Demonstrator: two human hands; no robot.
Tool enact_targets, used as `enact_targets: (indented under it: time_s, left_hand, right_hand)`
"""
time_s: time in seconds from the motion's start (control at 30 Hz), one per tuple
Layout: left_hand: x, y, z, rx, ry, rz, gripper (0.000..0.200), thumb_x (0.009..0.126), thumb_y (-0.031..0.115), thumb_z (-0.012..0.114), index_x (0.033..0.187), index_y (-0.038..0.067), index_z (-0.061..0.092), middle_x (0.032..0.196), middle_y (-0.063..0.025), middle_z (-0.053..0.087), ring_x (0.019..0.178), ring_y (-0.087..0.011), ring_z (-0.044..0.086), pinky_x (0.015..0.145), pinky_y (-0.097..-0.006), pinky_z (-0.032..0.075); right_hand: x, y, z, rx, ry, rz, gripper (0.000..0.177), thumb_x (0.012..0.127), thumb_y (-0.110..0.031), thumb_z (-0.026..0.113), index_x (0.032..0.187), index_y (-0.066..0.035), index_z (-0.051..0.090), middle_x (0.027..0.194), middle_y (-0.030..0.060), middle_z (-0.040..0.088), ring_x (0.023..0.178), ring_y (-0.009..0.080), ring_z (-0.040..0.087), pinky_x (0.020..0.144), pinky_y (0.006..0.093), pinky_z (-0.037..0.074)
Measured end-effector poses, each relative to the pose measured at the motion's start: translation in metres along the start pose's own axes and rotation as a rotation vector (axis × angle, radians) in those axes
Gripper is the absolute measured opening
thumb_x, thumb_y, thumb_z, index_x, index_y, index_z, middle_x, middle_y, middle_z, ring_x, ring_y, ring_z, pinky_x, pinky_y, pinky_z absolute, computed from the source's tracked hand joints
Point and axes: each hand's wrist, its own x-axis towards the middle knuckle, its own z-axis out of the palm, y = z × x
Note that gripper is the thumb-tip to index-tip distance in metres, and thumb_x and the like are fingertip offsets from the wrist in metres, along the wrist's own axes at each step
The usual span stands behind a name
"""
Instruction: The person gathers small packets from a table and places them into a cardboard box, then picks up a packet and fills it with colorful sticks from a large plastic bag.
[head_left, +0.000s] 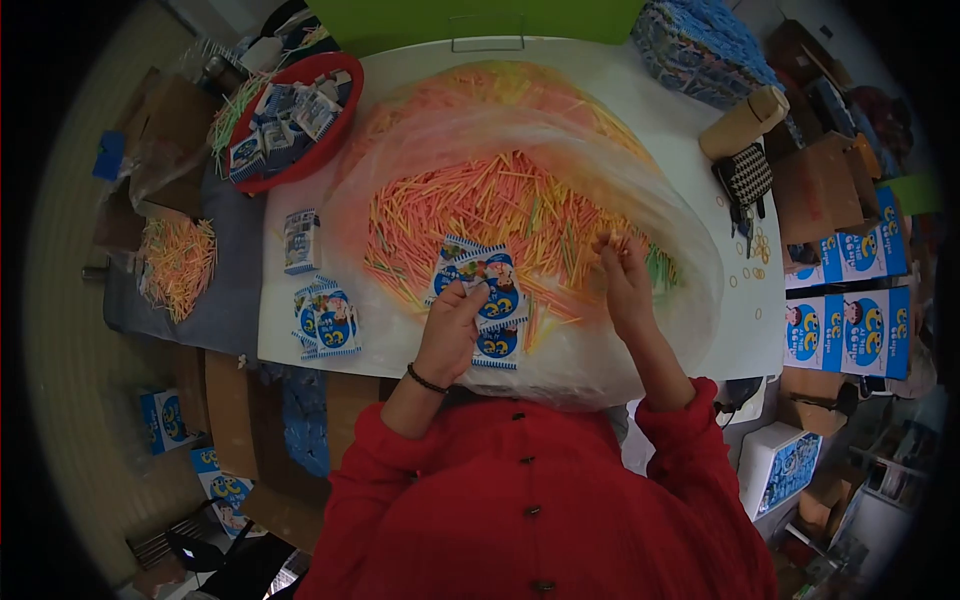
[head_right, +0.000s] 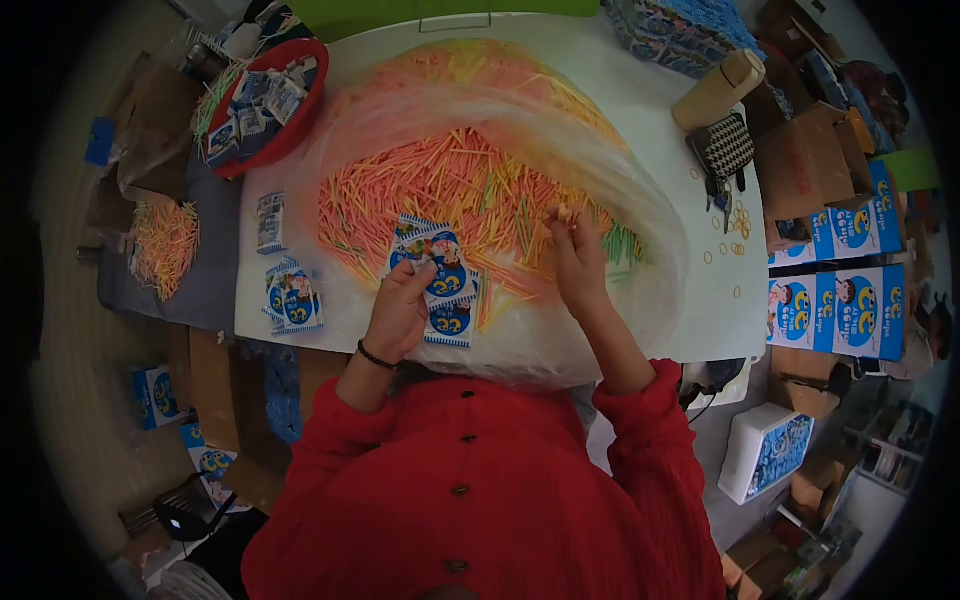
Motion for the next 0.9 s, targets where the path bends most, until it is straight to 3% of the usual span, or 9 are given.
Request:
enact_targets:
  time_s: [0.13,0.2,0.33,0.4,0.5,0.67,0.73,0.87,0.9]
  left_hand:
    - [0.002,0.000,0.003,-0.031,0.022,-0.029,0.021,0.098,0.012,0.052,0.116,0.002,0.059,0.107,-0.0060,0.067,0.095,-0.0152,0.066,0.084,-0.0330,0.056]
    - [0.003,0.001,0.001,-0.060,0.029,-0.051,0.021,0.098,0.012,0.052,0.116,0.002,0.059,0.105,-0.0055,0.068,0.094,-0.0146,0.066,0.083,-0.0321,0.056]
    - [0.009,-0.006,0.003,0.147,0.010,-0.003,0.021,0.098,0.014,0.053,0.115,0.002,0.060,0.101,-0.0041,0.068,0.090,-0.0131,0.066,0.078,-0.0288,0.056]
    - [0.013,-0.014,0.012,0.184,0.007,0.060,0.021,0.099,0.015,0.053,0.113,0.002,0.061,0.102,-0.0040,0.068,0.090,-0.0129,0.066,0.078,-0.0280,0.055]
    - [0.014,-0.016,0.032,0.066,0.010,0.076,0.020,0.099,0.016,0.053,0.109,0.002,0.064,0.100,-0.0031,0.068,0.086,-0.0109,0.065,0.076,-0.0254,0.054]
    - [0.008,-0.005,0.023,-0.008,0.064,0.010,0.020,0.098,0.015,0.054,0.102,0.001,0.068,0.099,-0.0020,0.068,0.085,-0.0087,0.064,0.077,-0.0233,0.052]
    - [0.007,-0.008,0.008,0.107,0.021,0.070,0.019,0.096,0.012,0.056,0.102,-0.001,0.068,0.099,-0.0026,0.069,0.086,-0.0083,0.064,0.078,-0.0226,0.051]
    - [0.004,-0.014,0.000,0.211,0.044,0.202,0.017,0.093,0.007,0.060,0.104,-0.003,0.069,0.099,-0.0038,0.070,0.087,-0.0081,0.064,0.077,-0.0217,0.051]
    - [0.001,-0.013,0.000,0.195,0.038,0.150,0.018,0.092,0.005,0.061,0.106,-0.003,0.068,0.099,-0.0044,0.070,0.087,-0.0078,0.064,0.077,-0.0214,0.051]
  right_hand:
    - [-0.007,0.030,-0.014,-0.424,-0.248,-0.120,0.019,0.099,-0.007,0.048,0.115,-0.003,0.056,0.106,0.0050,0.062,0.098,0.0148,0.058,0.089,0.0281,0.044]
    - [-0.009,0.018,-0.013,-0.098,-0.085,-0.088,0.017,0.099,-0.010,0.048,0.112,-0.002,0.057,0.105,0.0055,0.063,0.100,0.0148,0.058,0.089,0.0286,0.045]
    - [-0.011,-0.021,0.006,-0.026,-0.095,-0.144,0.017,0.100,-0.012,0.047,0.111,-0.002,0.056,0.106,0.0062,0.064,0.100,0.0143,0.059,0.089,0.0290,0.045]
    - [-0.020,-0.031,0.023,0.392,-0.321,0.006,0.016,0.101,-0.011,0.045,0.111,-0.002,0.055,0.109,0.0075,0.063,0.101,0.0145,0.059,0.092,0.0291,0.044]
    - [-0.023,-0.026,0.043,0.226,-0.475,0.107,0.016,0.101,-0.010,0.044,0.110,-0.002,0.054,0.110,0.0084,0.063,0.105,0.0152,0.059,0.094,0.0296,0.043]
    - [-0.010,-0.013,0.023,0.121,-0.381,-0.155,0.014,0.099,-0.004,0.046,0.109,-0.003,0.055,0.105,0.0103,0.063,0.111,0.0195,0.057,0.098,0.0328,0.042]
    - [0.002,0.006,0.003,-0.409,-0.283,-0.345,0.014,0.098,-0.002,0.046,0.108,-0.004,0.055,0.106,0.0103,0.064,0.113,0.0197,0.057,0.098,0.0325,0.042]
    - [-0.002,0.018,-0.012,-0.510,-0.266,-0.055,0.015,0.099,-0.005,0.043,0.108,-0.006,0.055,0.110,0.0114,0.063,0.116,0.0204,0.056,0.099,0.0322,0.041]
    - [-0.006,0.007,-0.004,-0.221,-0.227,-0.063,0.013,0.100,-0.009,0.044,0.108,-0.005,0.054,0.113,0.0120,0.063,0.114,0.0212,0.056,0.098,0.0324,0.042]
